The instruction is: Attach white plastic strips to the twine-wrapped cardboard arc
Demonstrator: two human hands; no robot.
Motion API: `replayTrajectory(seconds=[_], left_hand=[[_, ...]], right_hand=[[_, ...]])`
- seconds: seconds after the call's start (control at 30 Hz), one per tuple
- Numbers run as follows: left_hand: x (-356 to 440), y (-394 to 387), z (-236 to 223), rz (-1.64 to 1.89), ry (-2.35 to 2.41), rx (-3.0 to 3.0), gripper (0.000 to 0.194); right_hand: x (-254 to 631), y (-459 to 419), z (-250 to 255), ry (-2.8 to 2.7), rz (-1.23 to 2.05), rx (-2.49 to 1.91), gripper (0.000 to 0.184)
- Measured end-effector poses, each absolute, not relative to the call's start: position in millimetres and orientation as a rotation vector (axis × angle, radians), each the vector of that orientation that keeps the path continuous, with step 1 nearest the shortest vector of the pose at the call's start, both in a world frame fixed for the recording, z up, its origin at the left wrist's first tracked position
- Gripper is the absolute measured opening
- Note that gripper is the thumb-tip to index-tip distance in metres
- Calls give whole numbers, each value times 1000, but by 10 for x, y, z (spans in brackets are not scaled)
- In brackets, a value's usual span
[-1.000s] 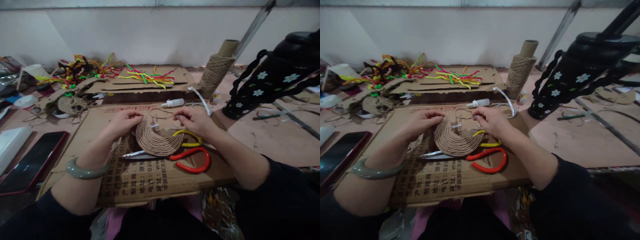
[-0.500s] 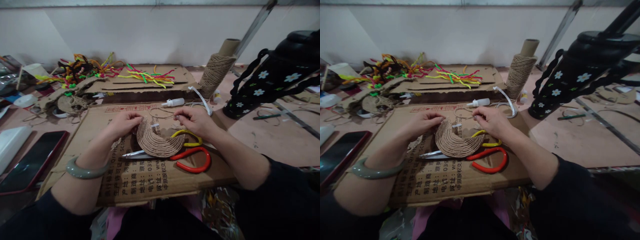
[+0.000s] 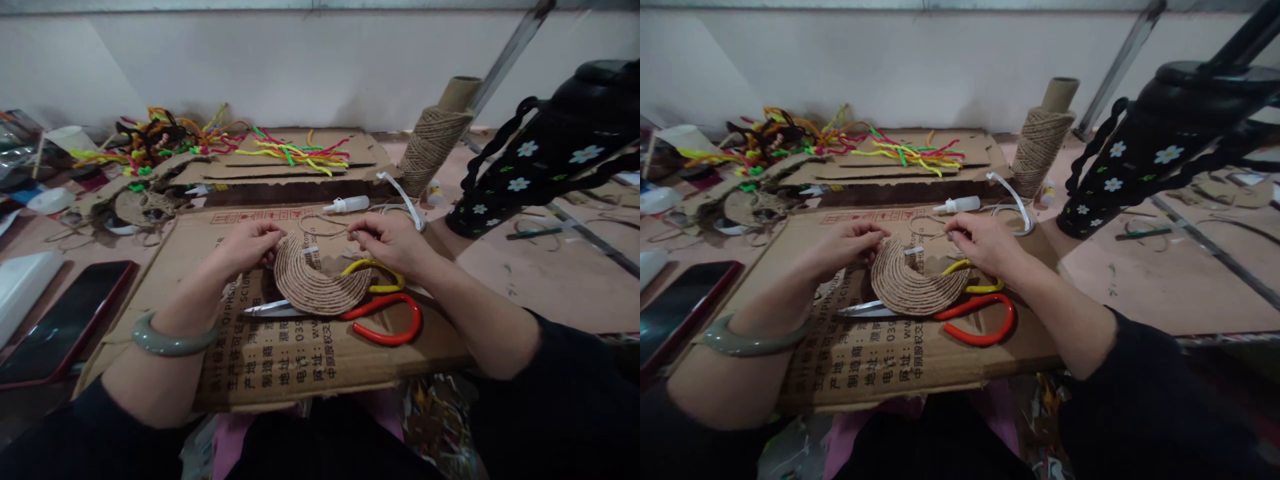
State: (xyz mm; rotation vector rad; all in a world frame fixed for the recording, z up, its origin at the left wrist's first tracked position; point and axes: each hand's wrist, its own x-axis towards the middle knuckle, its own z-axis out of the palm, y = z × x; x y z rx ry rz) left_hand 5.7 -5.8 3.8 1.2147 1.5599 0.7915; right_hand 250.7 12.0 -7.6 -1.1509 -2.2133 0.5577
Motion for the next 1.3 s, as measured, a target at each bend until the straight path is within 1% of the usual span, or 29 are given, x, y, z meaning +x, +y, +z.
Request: replayTrajectory(seconds=[0.2, 0.73, 1.3], left_hand=[[40, -69, 51, 830, 1508, 1215, 2], [21, -73, 48, 812, 1458, 1185, 12], [38, -64, 64, 672, 1532, 1219, 9]], right_hand=[[2504, 119, -80, -2215, 564, -1159, 18], [2503, 107, -55, -2218, 561, -1172, 19], [2509, 123, -89, -2224, 510, -1134, 18]])
